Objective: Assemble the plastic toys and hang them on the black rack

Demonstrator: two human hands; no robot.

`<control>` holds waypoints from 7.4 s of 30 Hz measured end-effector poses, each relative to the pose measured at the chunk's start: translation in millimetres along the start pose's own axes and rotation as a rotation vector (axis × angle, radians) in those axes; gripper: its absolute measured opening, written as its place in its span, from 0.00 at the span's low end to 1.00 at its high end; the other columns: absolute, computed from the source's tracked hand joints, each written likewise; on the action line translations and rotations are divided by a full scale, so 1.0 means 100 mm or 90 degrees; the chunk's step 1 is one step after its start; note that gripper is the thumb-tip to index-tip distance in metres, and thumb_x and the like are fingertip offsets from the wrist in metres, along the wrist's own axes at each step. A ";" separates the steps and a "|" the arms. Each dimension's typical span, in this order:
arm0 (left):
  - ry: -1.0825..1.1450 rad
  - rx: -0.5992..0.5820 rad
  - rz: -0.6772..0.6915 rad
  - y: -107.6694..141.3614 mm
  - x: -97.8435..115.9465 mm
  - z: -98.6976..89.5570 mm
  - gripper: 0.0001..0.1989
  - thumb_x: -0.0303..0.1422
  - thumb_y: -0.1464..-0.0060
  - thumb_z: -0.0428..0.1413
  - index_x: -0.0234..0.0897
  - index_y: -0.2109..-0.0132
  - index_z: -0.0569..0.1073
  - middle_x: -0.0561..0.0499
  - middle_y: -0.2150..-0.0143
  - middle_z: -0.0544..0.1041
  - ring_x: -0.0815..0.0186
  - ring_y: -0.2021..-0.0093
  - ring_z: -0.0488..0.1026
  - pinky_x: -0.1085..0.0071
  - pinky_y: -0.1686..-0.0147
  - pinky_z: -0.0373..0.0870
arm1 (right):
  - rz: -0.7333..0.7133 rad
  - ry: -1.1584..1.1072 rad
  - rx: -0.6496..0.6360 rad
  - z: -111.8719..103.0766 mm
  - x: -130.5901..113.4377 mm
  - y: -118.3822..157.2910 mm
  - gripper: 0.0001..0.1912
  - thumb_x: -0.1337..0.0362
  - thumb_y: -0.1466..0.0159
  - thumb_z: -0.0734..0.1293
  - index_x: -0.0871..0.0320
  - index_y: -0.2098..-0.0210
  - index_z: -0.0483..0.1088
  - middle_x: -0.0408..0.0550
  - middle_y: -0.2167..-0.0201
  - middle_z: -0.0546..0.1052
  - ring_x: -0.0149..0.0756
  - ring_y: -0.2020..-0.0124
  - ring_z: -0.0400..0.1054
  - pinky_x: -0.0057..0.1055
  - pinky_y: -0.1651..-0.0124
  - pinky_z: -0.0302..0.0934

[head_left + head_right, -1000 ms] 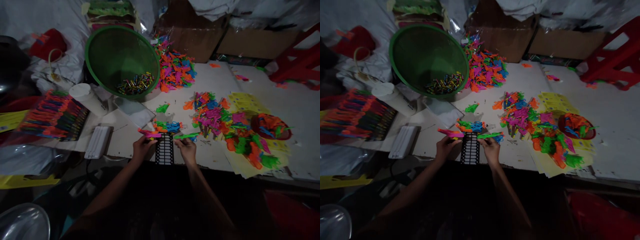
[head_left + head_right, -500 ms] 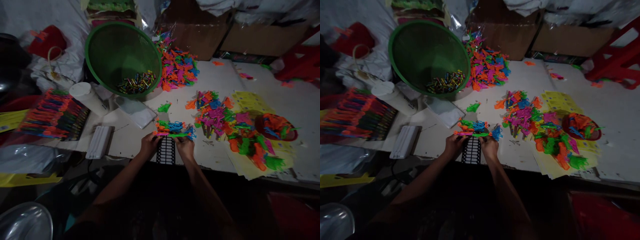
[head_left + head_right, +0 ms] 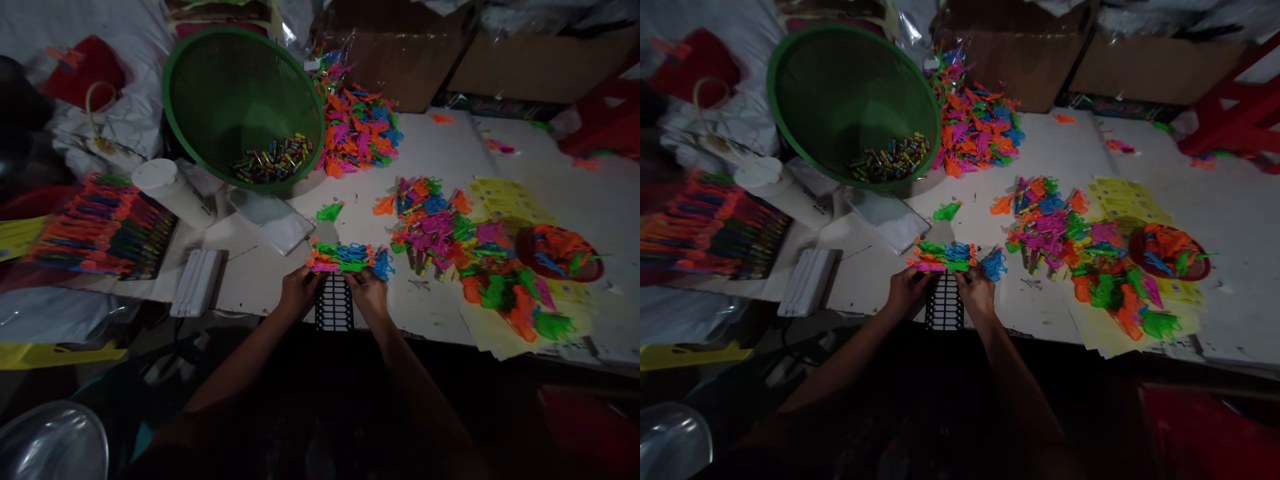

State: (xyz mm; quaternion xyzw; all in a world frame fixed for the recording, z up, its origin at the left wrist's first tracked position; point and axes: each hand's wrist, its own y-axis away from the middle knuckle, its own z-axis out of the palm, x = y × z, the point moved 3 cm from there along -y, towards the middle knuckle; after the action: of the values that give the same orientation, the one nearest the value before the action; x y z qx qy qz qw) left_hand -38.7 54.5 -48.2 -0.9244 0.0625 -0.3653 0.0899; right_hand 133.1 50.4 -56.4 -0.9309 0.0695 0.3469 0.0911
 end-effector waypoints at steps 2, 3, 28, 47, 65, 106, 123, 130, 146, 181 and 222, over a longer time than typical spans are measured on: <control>-0.032 -0.005 -0.015 -0.01 0.02 0.02 0.07 0.34 0.51 0.56 0.36 0.64 0.74 0.51 0.70 0.78 0.67 0.71 0.74 0.75 0.71 0.66 | 0.007 -0.010 -0.004 0.02 0.01 0.00 0.15 0.53 0.45 0.62 0.58 0.74 0.71 0.48 0.75 0.77 0.36 0.73 0.70 0.29 0.70 0.59; -0.049 -0.006 -0.022 -0.02 0.04 0.02 0.07 0.33 0.51 0.56 0.36 0.64 0.74 0.50 0.70 0.78 0.66 0.70 0.74 0.74 0.70 0.66 | 0.015 -0.005 -0.002 0.02 0.01 0.01 0.14 0.53 0.45 0.62 0.58 0.73 0.71 0.48 0.75 0.77 0.36 0.72 0.70 0.29 0.70 0.59; -0.206 -0.029 -0.004 -0.05 0.06 0.13 0.11 0.36 0.46 0.50 0.34 0.66 0.74 0.45 0.68 0.76 0.63 0.66 0.72 0.72 0.68 0.65 | -0.055 0.037 -0.037 0.00 0.00 -0.03 0.12 0.56 0.41 0.60 0.57 0.72 0.69 0.49 0.74 0.75 0.35 0.70 0.69 0.28 0.68 0.60; -0.126 -0.235 0.093 -0.09 1.06 0.76 0.14 0.38 0.47 0.50 0.30 0.60 0.70 0.37 0.60 0.73 0.56 0.60 0.72 0.66 0.63 0.68 | 0.103 0.253 0.069 -1.13 0.82 -0.77 0.13 0.58 0.48 0.65 0.62 0.70 0.73 0.58 0.67 0.73 0.43 0.65 0.66 0.37 0.63 0.59; 0.173 0.085 -0.093 0.38 -0.01 -0.33 0.09 0.37 0.56 0.59 0.36 0.69 0.75 0.50 0.69 0.79 0.65 0.68 0.76 0.70 0.64 0.72 | -0.030 -0.304 0.012 -0.26 0.19 0.36 0.12 0.57 0.45 0.63 0.58 0.67 0.73 0.46 0.71 0.77 0.34 0.68 0.71 0.31 0.62 0.65; -0.062 0.038 0.008 0.14 0.00 0.03 0.12 0.38 0.49 0.53 0.35 0.72 0.73 0.49 0.74 0.74 0.68 0.72 0.71 0.75 0.71 0.64 | -0.096 0.003 0.044 -0.03 -0.02 0.13 0.11 0.60 0.42 0.60 0.58 0.70 0.71 0.48 0.71 0.75 0.34 0.67 0.68 0.28 0.63 0.62; -0.044 0.015 0.045 0.33 0.09 -0.09 0.12 0.42 0.51 0.54 0.37 0.69 0.75 0.50 0.73 0.76 0.67 0.74 0.72 0.75 0.74 0.66 | 0.166 0.182 0.182 -0.96 0.57 -0.25 0.19 0.53 0.42 0.62 0.61 0.59 0.70 0.56 0.63 0.73 0.40 0.62 0.68 0.33 0.62 0.61; 0.211 -0.155 0.195 0.45 0.62 0.05 0.07 0.33 0.48 0.53 0.37 0.70 0.74 0.50 0.72 0.77 0.70 0.72 0.73 0.76 0.71 0.67 | 0.267 0.349 0.031 -0.96 0.67 -0.46 0.19 0.58 0.41 0.60 0.54 0.52 0.68 0.57 0.57 0.67 0.41 0.62 0.68 0.35 0.63 0.61; 0.388 -0.203 0.139 0.42 0.88 0.20 0.09 0.35 0.49 0.53 0.38 0.65 0.77 0.48 0.64 0.77 0.66 0.62 0.73 0.72 0.61 0.70 | -0.185 -0.125 -0.097 -0.95 0.14 0.57 0.12 0.60 0.39 0.59 0.54 0.63 0.73 0.49 0.65 0.73 0.34 0.63 0.68 0.29 0.62 0.63; 0.187 0.139 -0.065 0.31 -0.09 -0.07 0.10 0.39 0.57 0.60 0.37 0.72 0.73 0.53 0.73 0.76 0.69 0.72 0.74 0.75 0.69 0.71 | -0.149 -0.067 -0.109 -0.17 0.12 0.27 0.15 0.63 0.40 0.57 0.57 0.57 0.70 0.48 0.59 0.75 0.35 0.56 0.68 0.33 0.51 0.62; 0.112 0.147 -0.119 0.25 -0.05 0.04 0.11 0.39 0.57 0.58 0.35 0.73 0.69 0.54 0.76 0.72 0.70 0.74 0.71 0.76 0.72 0.68 | -0.085 -0.029 -0.036 -0.01 -0.01 0.09 0.09 0.63 0.44 0.61 0.56 0.66 0.71 0.46 0.67 0.75 0.33 0.66 0.68 0.27 0.62 0.63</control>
State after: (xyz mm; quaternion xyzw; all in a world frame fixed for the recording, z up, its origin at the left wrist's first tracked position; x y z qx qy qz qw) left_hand -41.3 31.1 -59.8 -0.8741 -0.0584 -0.4565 0.1555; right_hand 131.1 41.4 -55.6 -0.9274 -0.0044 0.3633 0.0893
